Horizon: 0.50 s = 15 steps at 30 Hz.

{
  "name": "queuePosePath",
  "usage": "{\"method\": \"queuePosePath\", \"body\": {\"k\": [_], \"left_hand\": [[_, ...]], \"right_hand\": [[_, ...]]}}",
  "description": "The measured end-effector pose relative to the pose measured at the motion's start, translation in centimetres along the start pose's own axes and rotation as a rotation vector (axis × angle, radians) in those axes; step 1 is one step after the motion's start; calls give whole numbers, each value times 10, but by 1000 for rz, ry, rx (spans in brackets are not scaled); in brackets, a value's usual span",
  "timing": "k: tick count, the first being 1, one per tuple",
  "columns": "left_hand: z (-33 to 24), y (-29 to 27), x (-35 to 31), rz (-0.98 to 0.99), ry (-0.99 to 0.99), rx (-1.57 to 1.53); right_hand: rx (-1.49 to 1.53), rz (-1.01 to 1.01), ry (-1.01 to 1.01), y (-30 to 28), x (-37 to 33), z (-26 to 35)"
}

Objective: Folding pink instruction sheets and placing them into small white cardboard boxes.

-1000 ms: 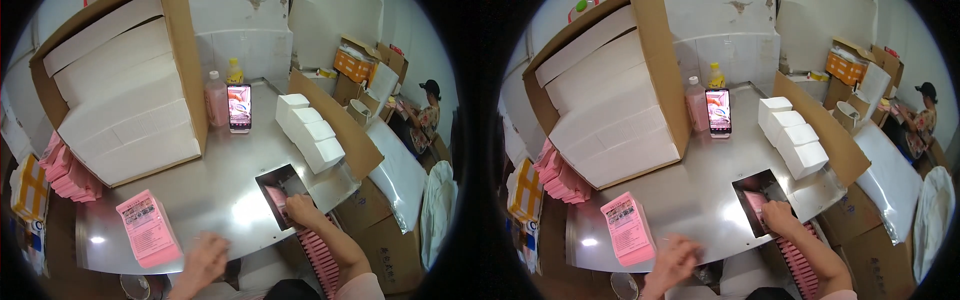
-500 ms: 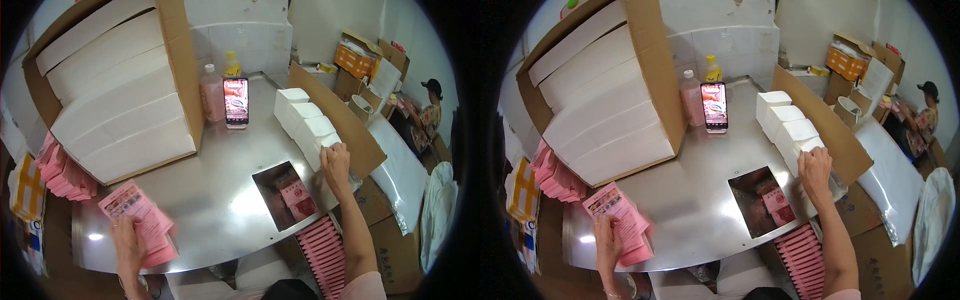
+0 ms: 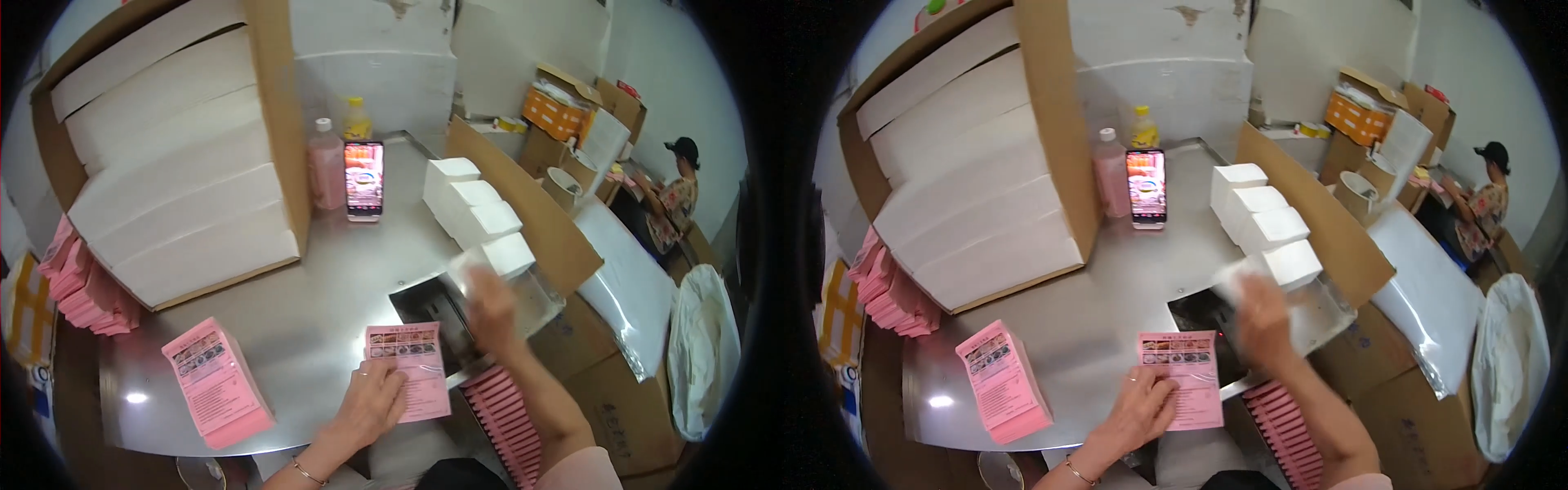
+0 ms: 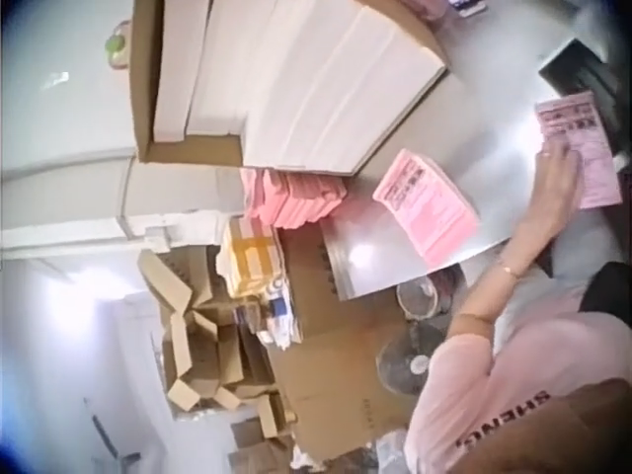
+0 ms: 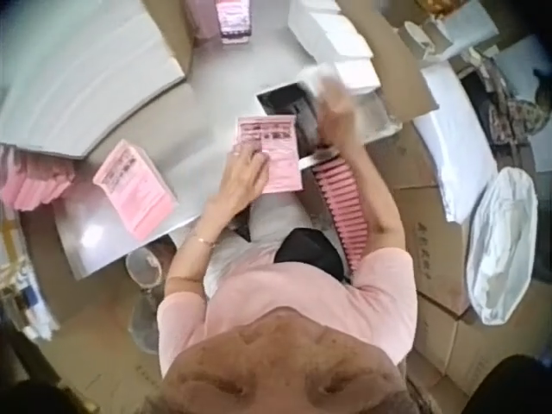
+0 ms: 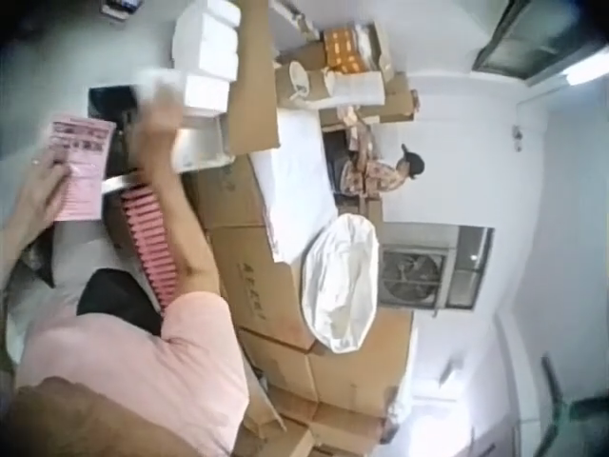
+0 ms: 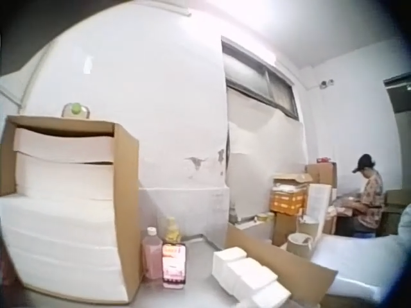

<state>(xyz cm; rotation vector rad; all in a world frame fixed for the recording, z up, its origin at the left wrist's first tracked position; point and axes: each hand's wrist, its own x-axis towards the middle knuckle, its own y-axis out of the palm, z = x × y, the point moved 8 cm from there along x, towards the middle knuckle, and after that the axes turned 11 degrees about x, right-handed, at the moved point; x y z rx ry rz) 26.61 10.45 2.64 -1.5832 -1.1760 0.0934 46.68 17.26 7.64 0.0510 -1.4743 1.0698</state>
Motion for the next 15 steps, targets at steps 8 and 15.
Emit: {"method": "queuePosePath", "body": {"k": [8,15], "left_hand": [[2,-20,4,-30,-253,441],[19,-27,-6,15,-253,539]], "right_hand": [[11,579,-127,77,-12,105],[293,383,-57,33,-11,92]]}}
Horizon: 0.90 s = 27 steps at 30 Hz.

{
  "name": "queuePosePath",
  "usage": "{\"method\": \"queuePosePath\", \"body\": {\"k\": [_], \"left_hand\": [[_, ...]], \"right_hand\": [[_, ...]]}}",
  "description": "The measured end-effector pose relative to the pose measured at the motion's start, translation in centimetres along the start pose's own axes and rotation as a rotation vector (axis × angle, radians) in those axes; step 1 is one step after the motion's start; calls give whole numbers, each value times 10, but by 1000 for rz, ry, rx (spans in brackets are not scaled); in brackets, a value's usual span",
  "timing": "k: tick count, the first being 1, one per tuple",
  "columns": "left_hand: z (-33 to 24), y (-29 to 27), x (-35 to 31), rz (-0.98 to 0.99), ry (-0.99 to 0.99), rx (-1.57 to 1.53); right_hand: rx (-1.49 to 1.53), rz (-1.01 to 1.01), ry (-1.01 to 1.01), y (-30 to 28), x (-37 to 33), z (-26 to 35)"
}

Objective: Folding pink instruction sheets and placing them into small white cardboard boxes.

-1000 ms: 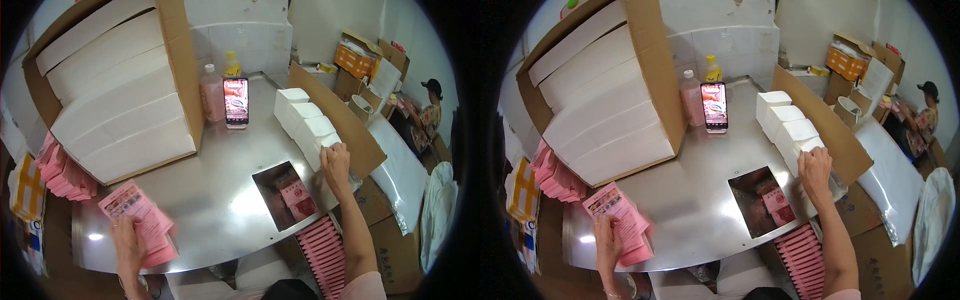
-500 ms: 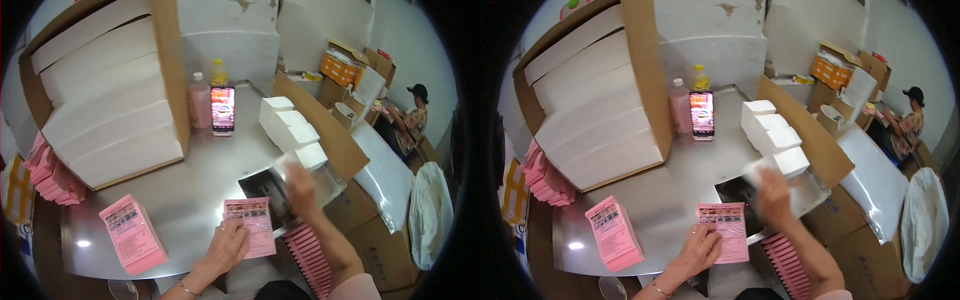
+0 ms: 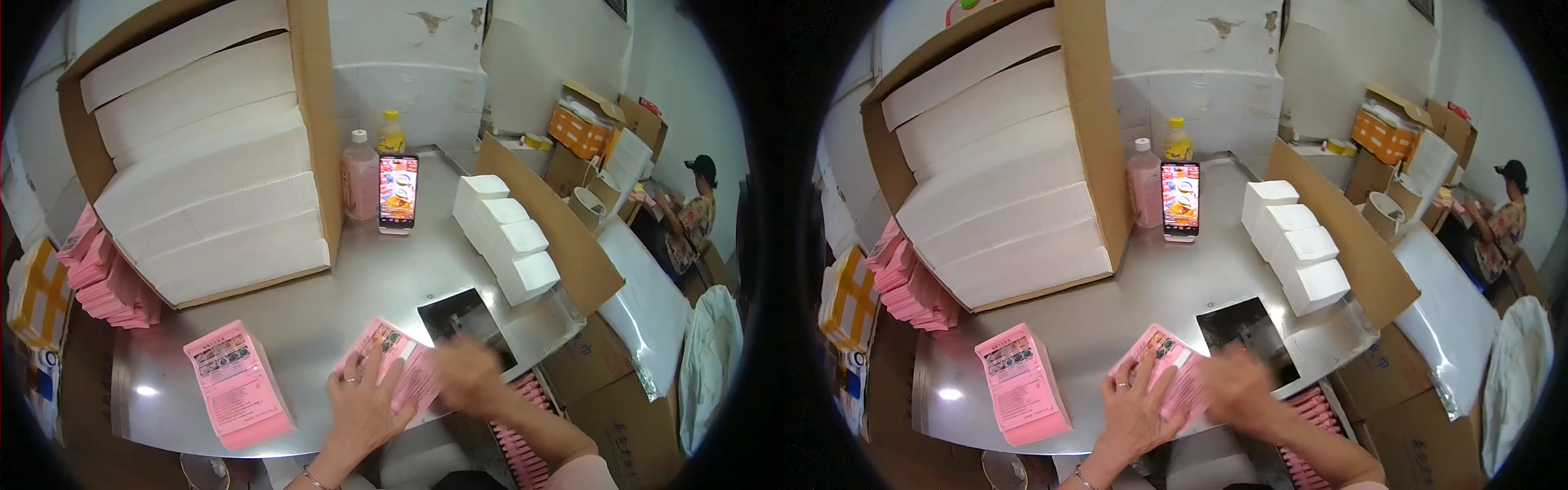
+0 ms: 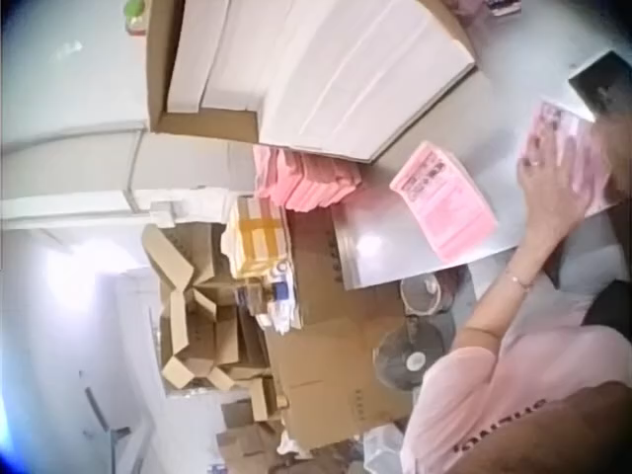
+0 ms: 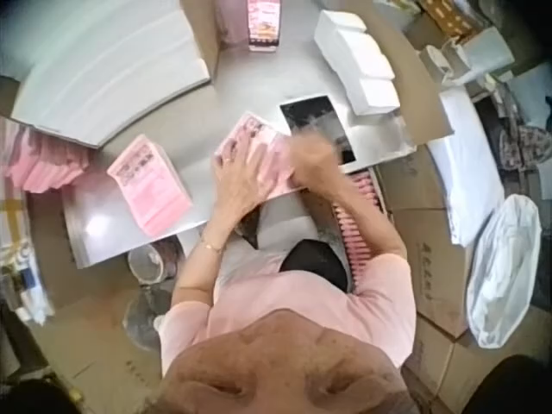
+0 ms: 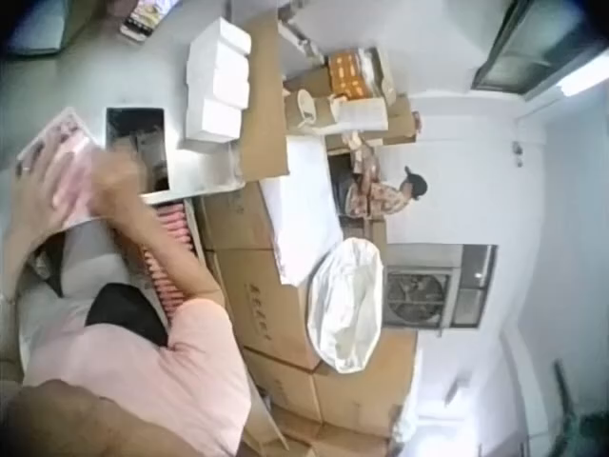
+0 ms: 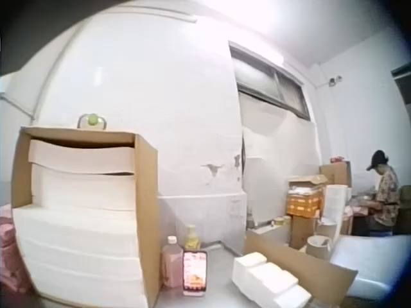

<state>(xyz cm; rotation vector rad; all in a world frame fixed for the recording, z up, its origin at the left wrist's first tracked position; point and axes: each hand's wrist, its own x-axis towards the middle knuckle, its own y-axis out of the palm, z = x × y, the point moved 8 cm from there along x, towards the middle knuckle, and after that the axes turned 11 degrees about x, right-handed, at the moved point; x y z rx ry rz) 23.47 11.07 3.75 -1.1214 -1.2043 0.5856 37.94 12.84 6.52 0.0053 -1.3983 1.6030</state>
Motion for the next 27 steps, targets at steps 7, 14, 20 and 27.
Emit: {"method": "queuePosePath", "body": {"k": [7,14,20,27], "left_hand": [[-8,7,15,143,-113,-18],[-6,-21,18,-43,28,132],[-18,3,7,126,79,-89],[5,4,1,270,-8,-299]], "right_hand": [[-602,-306,381,-101,-13,-142],[-512,-323,486,-108,-16,-161],[-373,-429,402,-115,-29,-153],[82,120,-160,6,-18,42]]}}
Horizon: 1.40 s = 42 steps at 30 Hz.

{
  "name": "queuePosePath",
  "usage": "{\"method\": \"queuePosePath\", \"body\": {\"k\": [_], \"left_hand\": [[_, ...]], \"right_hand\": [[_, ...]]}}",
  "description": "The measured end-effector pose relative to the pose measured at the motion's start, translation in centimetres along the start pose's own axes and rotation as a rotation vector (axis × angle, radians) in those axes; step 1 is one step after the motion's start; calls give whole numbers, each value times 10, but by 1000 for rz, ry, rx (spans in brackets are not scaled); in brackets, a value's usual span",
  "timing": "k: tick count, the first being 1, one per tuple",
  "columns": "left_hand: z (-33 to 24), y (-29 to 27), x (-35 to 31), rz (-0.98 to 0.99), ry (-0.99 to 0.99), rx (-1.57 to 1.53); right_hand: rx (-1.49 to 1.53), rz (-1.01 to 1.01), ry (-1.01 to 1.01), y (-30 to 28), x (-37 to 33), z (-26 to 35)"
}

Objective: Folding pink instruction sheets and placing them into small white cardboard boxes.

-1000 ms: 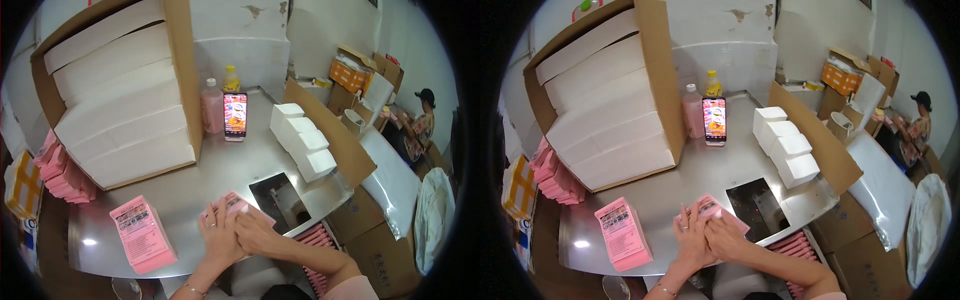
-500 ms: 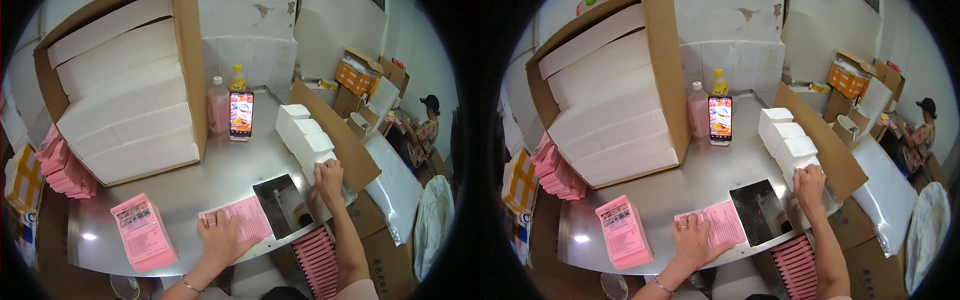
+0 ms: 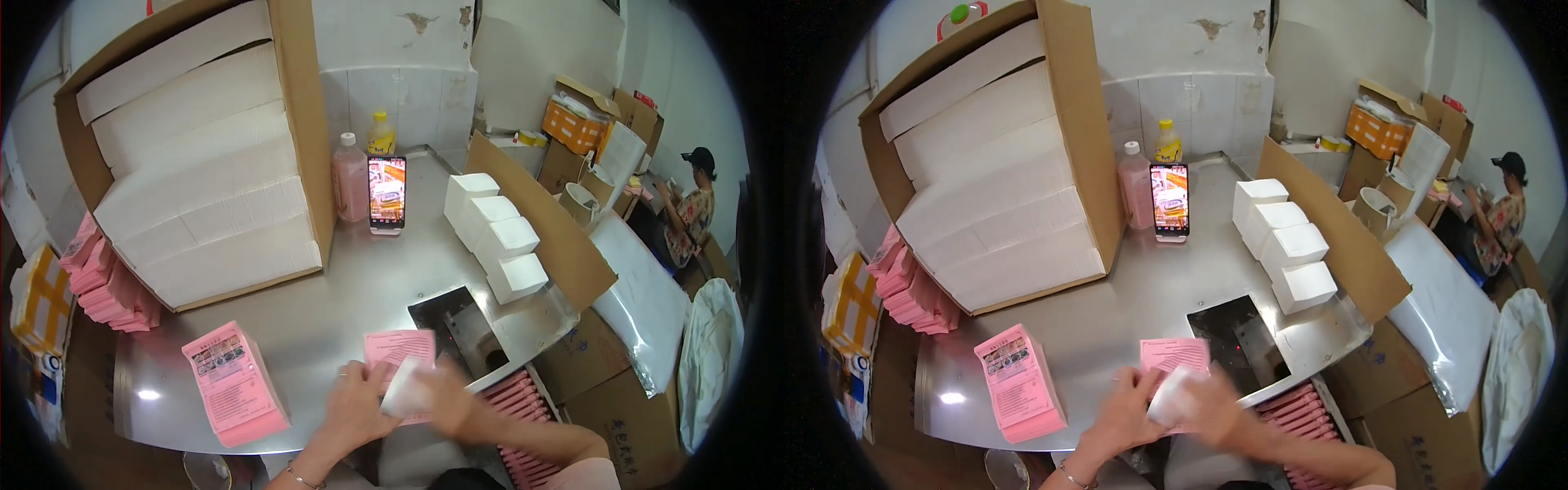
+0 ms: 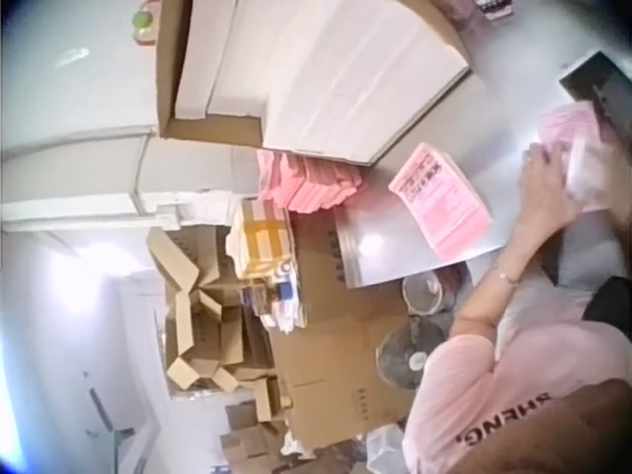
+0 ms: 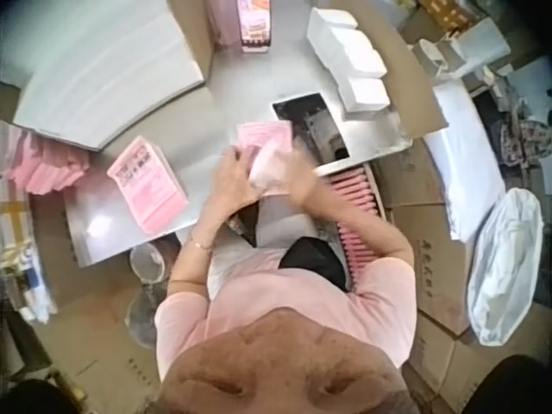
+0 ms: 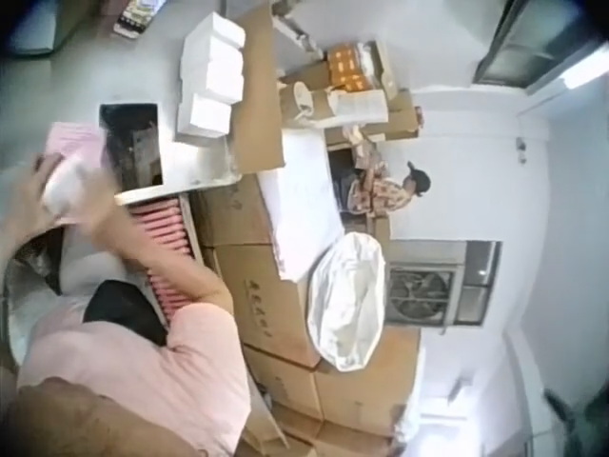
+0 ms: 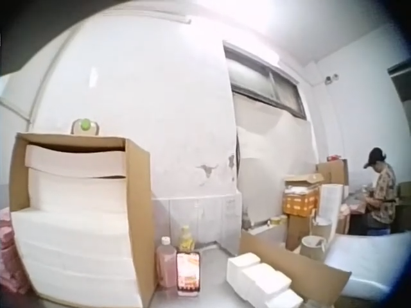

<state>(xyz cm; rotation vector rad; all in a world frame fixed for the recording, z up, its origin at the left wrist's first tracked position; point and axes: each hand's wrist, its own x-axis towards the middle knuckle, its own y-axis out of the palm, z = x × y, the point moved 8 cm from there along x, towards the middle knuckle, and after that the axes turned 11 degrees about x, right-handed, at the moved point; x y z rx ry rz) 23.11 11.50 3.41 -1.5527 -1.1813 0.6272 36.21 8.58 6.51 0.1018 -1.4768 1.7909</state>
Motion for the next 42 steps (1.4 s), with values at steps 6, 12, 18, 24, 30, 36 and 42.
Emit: {"method": "queuePosePath", "body": {"k": [6,12,18,24,30,36,42], "left_hand": [[-34,1,1,-189,87,14],[-4,-38,-35,-79,47,-163],[34,-88,-68,-426,-16,133],[140,-127,-120,-438,-423,394],[127,-135,-95,-438,-392,128],[-4,4,-13,-222,207,-65],[-22,-8,-9,-215,259,-134]], "right_hand": [[-136,27,139,51,19,-55],[-80,2,585,26,-25,-144],[-271,31,675,-29,-17,-119],[-783,-366,536,-114,-36,-165],[-694,-432,604,-114,-44,-187],[-573,-545,570,-124,-50,-174],[33,5,92,22,-22,-14]]}}
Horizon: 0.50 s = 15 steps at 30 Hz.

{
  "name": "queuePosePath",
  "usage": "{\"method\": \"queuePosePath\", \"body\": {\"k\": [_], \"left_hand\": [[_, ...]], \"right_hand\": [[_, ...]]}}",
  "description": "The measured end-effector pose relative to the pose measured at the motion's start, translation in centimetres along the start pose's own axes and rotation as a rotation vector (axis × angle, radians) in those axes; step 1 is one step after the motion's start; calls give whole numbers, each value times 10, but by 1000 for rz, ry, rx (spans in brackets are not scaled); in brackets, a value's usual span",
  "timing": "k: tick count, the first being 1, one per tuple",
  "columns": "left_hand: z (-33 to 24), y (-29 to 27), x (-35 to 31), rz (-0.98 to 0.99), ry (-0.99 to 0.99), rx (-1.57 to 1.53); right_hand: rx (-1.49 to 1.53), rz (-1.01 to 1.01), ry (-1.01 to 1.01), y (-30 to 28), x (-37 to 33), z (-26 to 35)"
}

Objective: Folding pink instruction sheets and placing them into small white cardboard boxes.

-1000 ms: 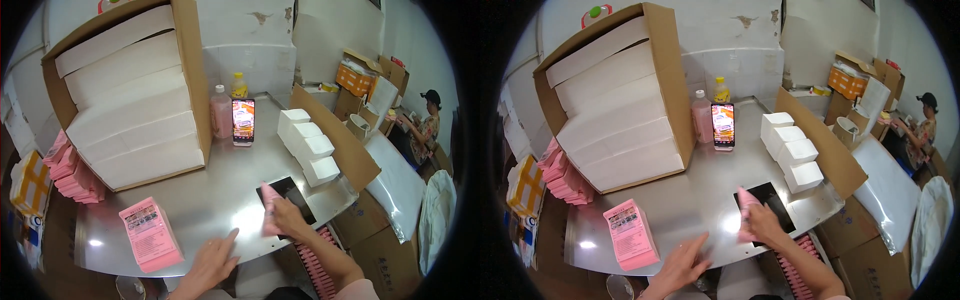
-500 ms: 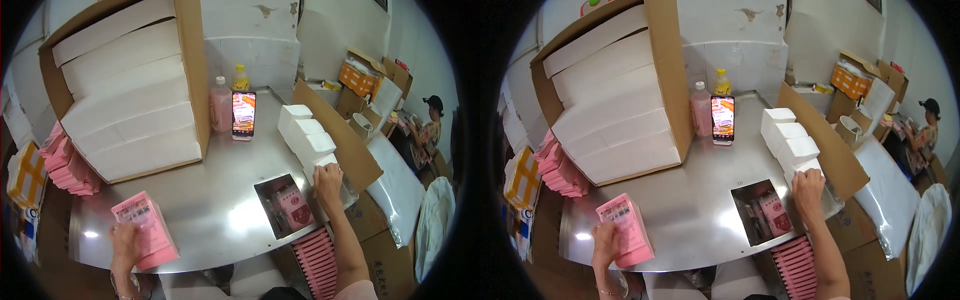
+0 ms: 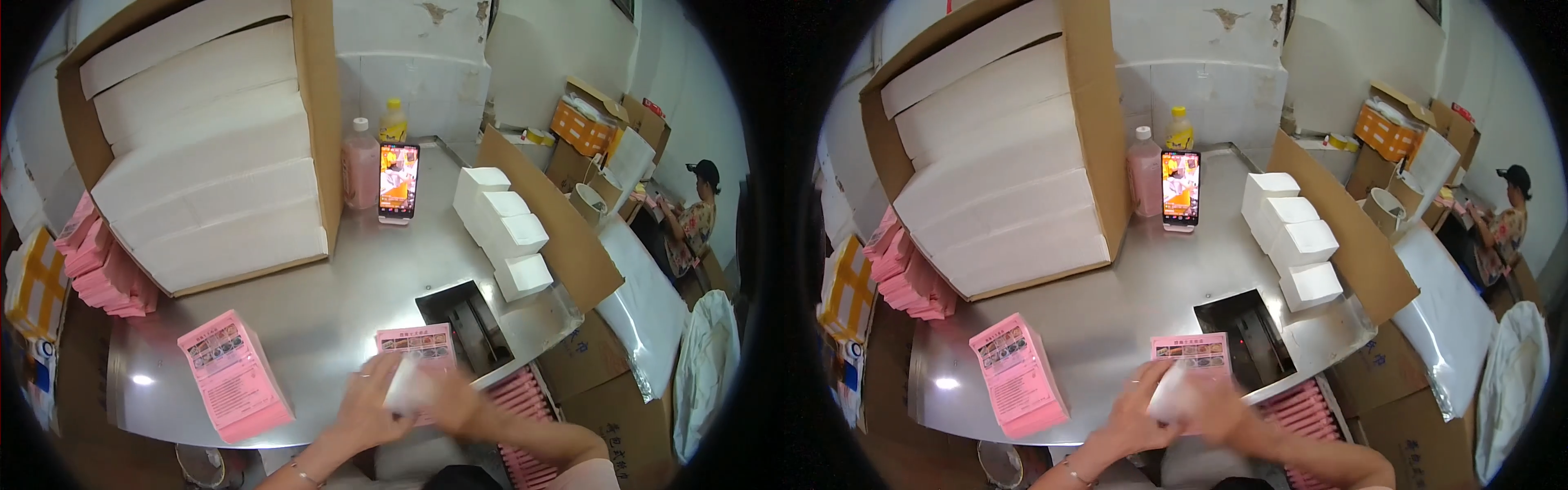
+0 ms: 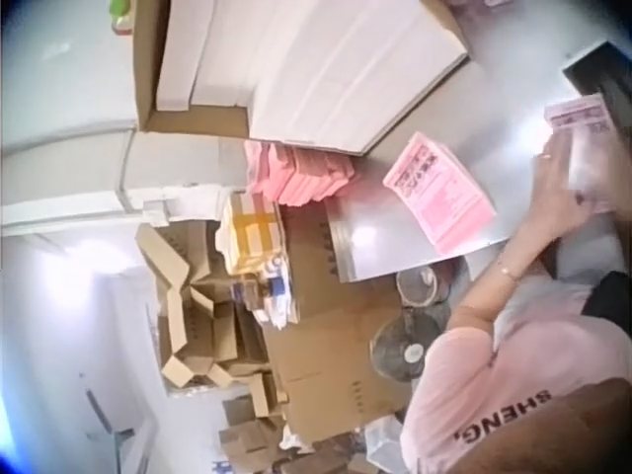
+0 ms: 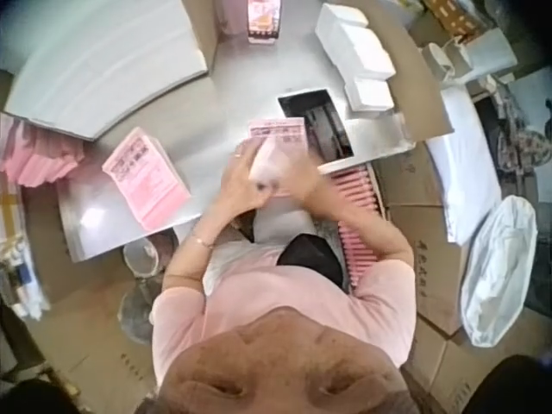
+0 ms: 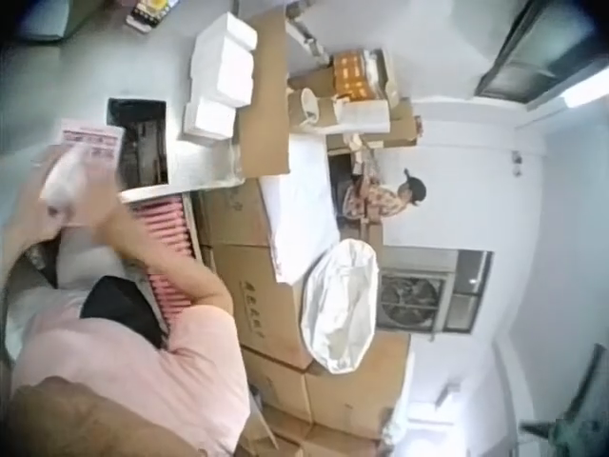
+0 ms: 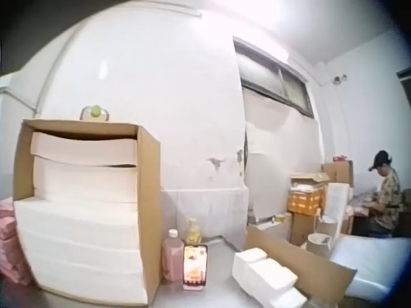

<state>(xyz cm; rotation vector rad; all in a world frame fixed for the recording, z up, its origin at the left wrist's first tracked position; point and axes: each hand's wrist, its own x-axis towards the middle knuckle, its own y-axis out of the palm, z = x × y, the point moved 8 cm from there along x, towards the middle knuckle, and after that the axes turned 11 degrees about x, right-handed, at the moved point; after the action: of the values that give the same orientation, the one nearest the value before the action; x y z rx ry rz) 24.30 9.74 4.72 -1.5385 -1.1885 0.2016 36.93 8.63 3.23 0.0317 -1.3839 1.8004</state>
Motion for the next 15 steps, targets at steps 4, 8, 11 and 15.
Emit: {"method": "queuePosePath", "body": {"k": [4,8,11,15], "left_hand": [[23,10,-7,43,-157,345],[18,16,14,-80,-244,321],[19,0,12,-89,-251,493],[14,10,5,-2,-230,491]], "right_hand": [[-243,9,-151,9,35,13],[-427,356,148,25,85,-19],[97,-45,-61,-11,59,3],[-621,-317,303,-99,21,-86]]}}
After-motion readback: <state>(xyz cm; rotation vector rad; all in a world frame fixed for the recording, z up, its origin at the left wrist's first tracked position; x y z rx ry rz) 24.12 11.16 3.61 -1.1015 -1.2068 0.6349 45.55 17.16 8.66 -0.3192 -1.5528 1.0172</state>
